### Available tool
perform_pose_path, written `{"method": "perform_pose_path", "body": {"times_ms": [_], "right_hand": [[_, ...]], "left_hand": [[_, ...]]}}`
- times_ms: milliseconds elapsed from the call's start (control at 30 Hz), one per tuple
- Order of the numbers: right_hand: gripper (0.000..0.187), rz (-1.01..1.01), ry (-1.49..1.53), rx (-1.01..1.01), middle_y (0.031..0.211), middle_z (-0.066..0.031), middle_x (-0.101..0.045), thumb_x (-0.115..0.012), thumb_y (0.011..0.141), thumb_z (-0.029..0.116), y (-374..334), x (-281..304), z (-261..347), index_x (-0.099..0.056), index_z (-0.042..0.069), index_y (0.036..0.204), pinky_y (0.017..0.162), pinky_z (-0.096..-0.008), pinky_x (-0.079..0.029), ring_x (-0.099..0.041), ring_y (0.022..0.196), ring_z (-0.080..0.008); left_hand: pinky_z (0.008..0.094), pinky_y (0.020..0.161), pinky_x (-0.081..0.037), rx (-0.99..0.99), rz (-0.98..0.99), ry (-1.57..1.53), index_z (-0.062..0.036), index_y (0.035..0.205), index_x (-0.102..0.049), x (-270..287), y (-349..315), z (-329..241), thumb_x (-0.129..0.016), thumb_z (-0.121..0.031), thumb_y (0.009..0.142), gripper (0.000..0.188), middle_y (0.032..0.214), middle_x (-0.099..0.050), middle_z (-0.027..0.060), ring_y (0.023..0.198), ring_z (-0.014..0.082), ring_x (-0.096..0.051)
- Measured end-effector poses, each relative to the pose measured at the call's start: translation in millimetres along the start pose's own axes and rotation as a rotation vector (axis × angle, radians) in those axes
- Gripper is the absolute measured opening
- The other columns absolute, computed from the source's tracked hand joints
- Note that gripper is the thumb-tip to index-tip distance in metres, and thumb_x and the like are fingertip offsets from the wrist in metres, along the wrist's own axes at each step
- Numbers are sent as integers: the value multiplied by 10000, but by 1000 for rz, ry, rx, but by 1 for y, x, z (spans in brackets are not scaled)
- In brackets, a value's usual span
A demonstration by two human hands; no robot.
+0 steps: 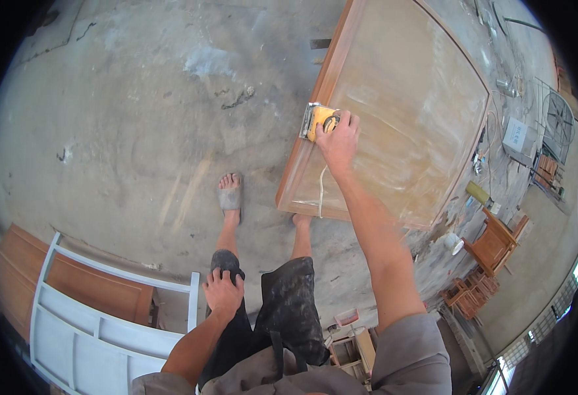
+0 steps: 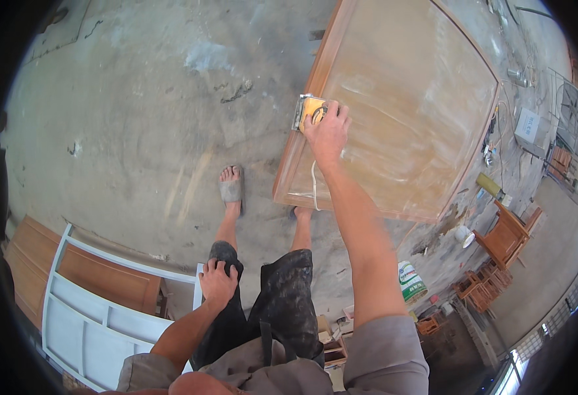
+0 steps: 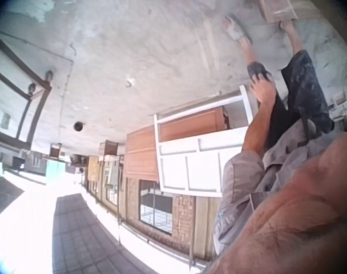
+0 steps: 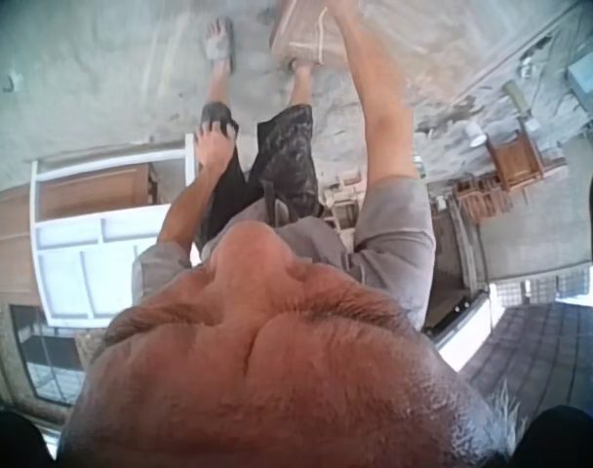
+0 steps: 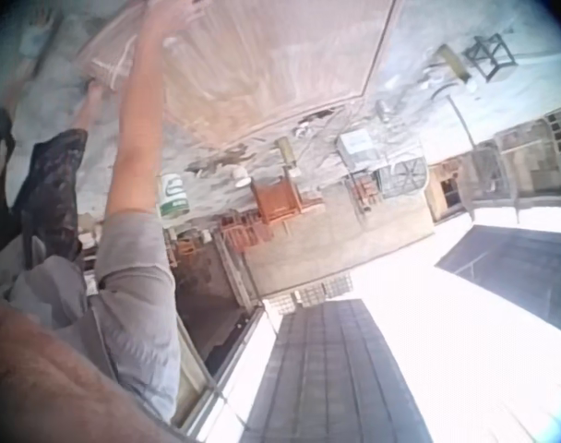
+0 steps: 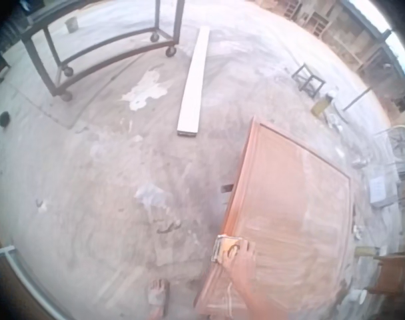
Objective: The person uses an electric sander to smooth the surface of a large wooden door lying flat on the floor. They move the sander systematically across the door's surface and along its edges, occasionally repositioning their body to reach different areas.
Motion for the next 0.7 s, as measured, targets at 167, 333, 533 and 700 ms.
{"method": "perform_pose_path", "body": {"times_ms": [167, 333, 533, 700], "right_hand": [[559, -17, -21, -43, 1262, -191, -542, -802, 792, 294, 101, 13, 6, -533, 53, 1220, 930, -528, -529, -562, 1157, -455], [577, -8, -54, -76, 1288, -188, -527, -792, 793, 321, 134, 16, 1, -528, 68, 1239, 956, -536, -516, -535, 1197, -457], [569, 44, -32, 3, 1289, -172, -522, -824, 782, 275, 34, -5, 8, -542, 85, 1239, 949, -522, -528, -521, 1200, -432], [574, 52, -55, 35, 1267, -167, -530, -835, 775, 269, 42, -3, 22, -547, 89, 1238, 937, -524, -535, -545, 1168, -426]], "left_hand": [[505, 978, -451, 1, -6, -14, -60, 1107, -717, 5, 3, -1, -615, -396, 947, 386, 1275, -634, 136, 1199, 340, -578], [492, 969, -461, -3, 3, -4, -59, 1089, -725, 12, 8, -1, -618, -393, 942, 379, 1257, -641, 136, 1189, 343, -585], [492, 974, -462, 1, 0, 3, -61, 1090, -731, 19, 11, -1, -613, -399, 940, 388, 1236, -646, 131, 1179, 338, -586], [501, 986, -459, 20, 22, -3, -69, 1094, -731, 20, 14, -1, -608, -406, 942, 390, 1227, -648, 127, 1179, 334, -584]]}}
Point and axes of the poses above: each hand's wrist, its own y-axis towards the middle knuckle, its own x-axis out of the back of the hand, z = x × y, the point moved 9 cm from there along y, towards the middle knuckle
